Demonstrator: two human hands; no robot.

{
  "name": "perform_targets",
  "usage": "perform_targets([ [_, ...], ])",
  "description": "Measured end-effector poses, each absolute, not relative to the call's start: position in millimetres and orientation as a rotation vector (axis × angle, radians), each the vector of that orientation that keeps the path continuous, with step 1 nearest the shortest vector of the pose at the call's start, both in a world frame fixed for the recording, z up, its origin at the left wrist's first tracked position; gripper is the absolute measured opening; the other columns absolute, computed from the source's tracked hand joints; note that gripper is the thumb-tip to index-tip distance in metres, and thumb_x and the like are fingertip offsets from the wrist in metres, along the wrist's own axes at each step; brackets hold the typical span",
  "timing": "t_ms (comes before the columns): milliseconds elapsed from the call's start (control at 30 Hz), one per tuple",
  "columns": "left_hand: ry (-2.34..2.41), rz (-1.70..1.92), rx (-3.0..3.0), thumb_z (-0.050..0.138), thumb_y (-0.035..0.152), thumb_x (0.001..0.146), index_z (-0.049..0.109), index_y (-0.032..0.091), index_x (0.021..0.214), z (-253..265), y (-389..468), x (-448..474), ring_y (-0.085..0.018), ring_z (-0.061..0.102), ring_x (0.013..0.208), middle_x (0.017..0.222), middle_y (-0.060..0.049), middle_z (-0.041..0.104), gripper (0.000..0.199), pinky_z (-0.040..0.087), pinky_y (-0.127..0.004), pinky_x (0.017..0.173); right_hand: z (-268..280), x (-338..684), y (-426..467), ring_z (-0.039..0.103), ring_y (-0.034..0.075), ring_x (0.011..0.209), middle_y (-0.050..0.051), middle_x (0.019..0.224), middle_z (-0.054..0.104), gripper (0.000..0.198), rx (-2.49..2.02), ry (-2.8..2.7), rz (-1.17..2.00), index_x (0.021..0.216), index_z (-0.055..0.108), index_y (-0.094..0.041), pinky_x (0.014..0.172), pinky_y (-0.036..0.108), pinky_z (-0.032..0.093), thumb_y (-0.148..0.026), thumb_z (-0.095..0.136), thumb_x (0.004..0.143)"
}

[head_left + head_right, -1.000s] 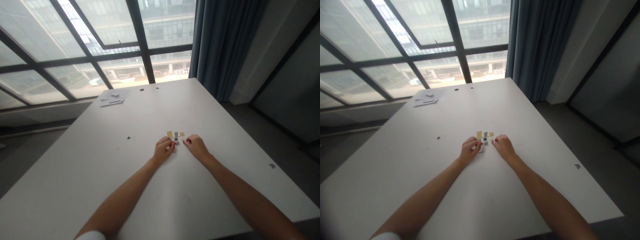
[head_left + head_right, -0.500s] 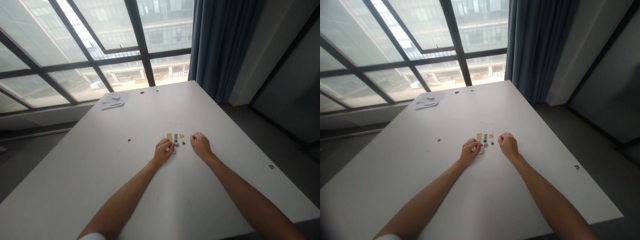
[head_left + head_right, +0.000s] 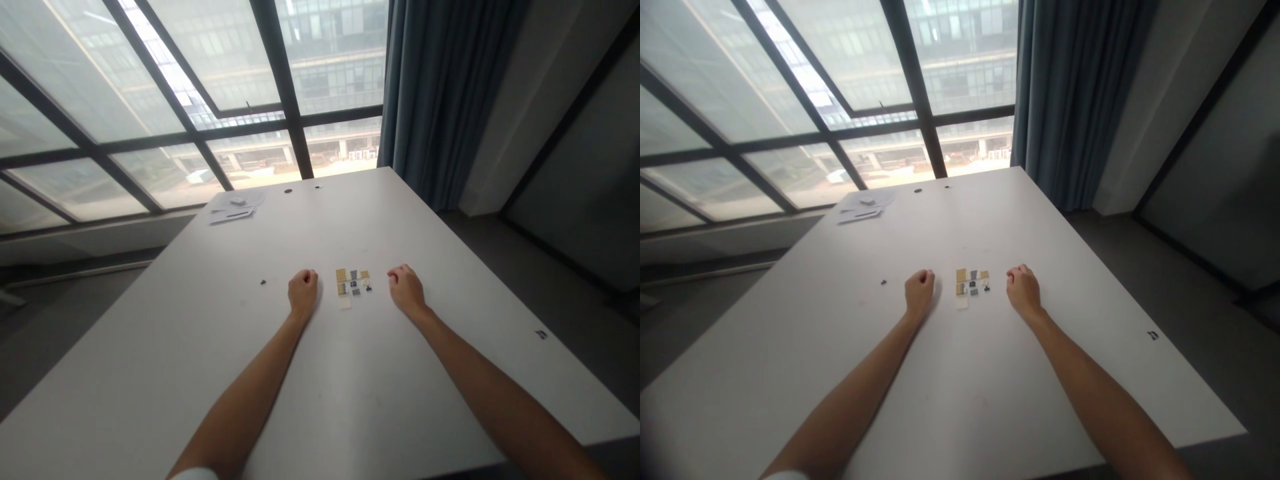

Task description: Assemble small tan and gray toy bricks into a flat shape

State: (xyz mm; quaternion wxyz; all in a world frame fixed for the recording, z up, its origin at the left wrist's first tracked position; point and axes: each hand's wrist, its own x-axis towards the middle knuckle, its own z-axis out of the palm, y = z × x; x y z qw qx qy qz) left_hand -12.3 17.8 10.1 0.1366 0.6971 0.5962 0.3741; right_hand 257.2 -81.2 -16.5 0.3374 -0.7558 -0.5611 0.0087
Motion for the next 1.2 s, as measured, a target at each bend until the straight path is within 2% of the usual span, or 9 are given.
perform_targets([
  [167, 1.814, 0.744, 2.092, 0.044, 0.04, 0.091, 0.056, 0.019, 0.06, 6.7, 19.8, -10.2, -0.015, 0.046, 0.061, 0.061, -0.001, 0.055, 0.04, 0.022, -0.028, 0.057, -16.5, 256.7, -80.3, 0.058, 0.021, 0.09, 0.009, 0.098, 0.065, 0.025, -1.975, -1.451, 0.028, 0.091, 0.074, -0.016, 0.083, 0.03, 0.042, -0.013, 0.049, 0.089],
  [300, 1.832, 0.667, 2.152, 0.044, 0.04, 0.092, 0.064, 0.02, 0.066, 6.8, 17.0, -7.2, -0.017, 0.051, 0.065, 0.068, -0.004, 0.063, 0.039, 0.024, -0.028, 0.058, -15.5, 255.8, -80.8, 0.058, 0.021, 0.091, 0.009, 0.097, 0.066, 0.025, -1.969, -1.445, 0.026, 0.09, 0.074, -0.017, 0.084, 0.03, 0.042, -0.013, 0.049, 0.089],
  [767, 1.804, 0.658, 2.2, 0.043, 0.042, 0.093, 0.063, 0.02, 0.066, 4.7, 16.7, -8.7, -0.017, 0.051, 0.065, 0.069, -0.004, 0.064, 0.04, 0.023, -0.028, 0.057, -18.2, 257.1, -79.4, 0.058, 0.021, 0.09, 0.009, 0.095, 0.066, 0.024, -1.966, -1.435, 0.03, 0.089, 0.075, -0.017, 0.083, 0.031, 0.042, -0.016, 0.05, 0.089],
  [933, 1.792, 0.679, 2.176, 0.044, 0.042, 0.093, 0.068, 0.019, 0.068, 3.7, 16.5, -10.3, -0.017, 0.053, 0.065, 0.07, -0.004, 0.066, 0.041, 0.025, -0.027, 0.058, -20.8, 258.3, -78.7, 0.058, 0.021, 0.089, 0.009, 0.094, 0.066, 0.024, -1.961, -1.439, 0.028, 0.089, 0.075, -0.017, 0.083, 0.031, 0.042, -0.016, 0.05, 0.088],
  [1100, 1.509, 0.685, 2.073, 0.047, 0.041, 0.091, 0.078, 0.017, 0.087, 11.5, 21.0, -16.9, -0.017, 0.059, 0.069, 0.073, -0.004, 0.07, 0.039, 0.036, -0.026, 0.061, -23.8, 259.6, -79.0, 0.058, 0.021, 0.09, 0.008, 0.094, 0.067, 0.024, -1.947, -1.441, 0.017, 0.088, 0.074, -0.018, 0.083, 0.031, 0.042, -0.018, 0.05, 0.088],
  [1200, 1.408, 0.685, 2.061, 0.052, 0.039, 0.089, 0.079, 0.015, 0.1, 23.4, 28.5, -26.4, -0.017, 0.06, 0.069, 0.077, -0.004, 0.072, 0.038, 0.041, -0.025, 0.063, -24.5, 260.3, -79.4, 0.058, 0.022, 0.089, 0.009, 0.094, 0.067, 0.025, -1.948, -1.447, 0.022, 0.088, 0.075, -0.017, 0.082, 0.031, 0.042, -0.019, 0.05, 0.088],
])
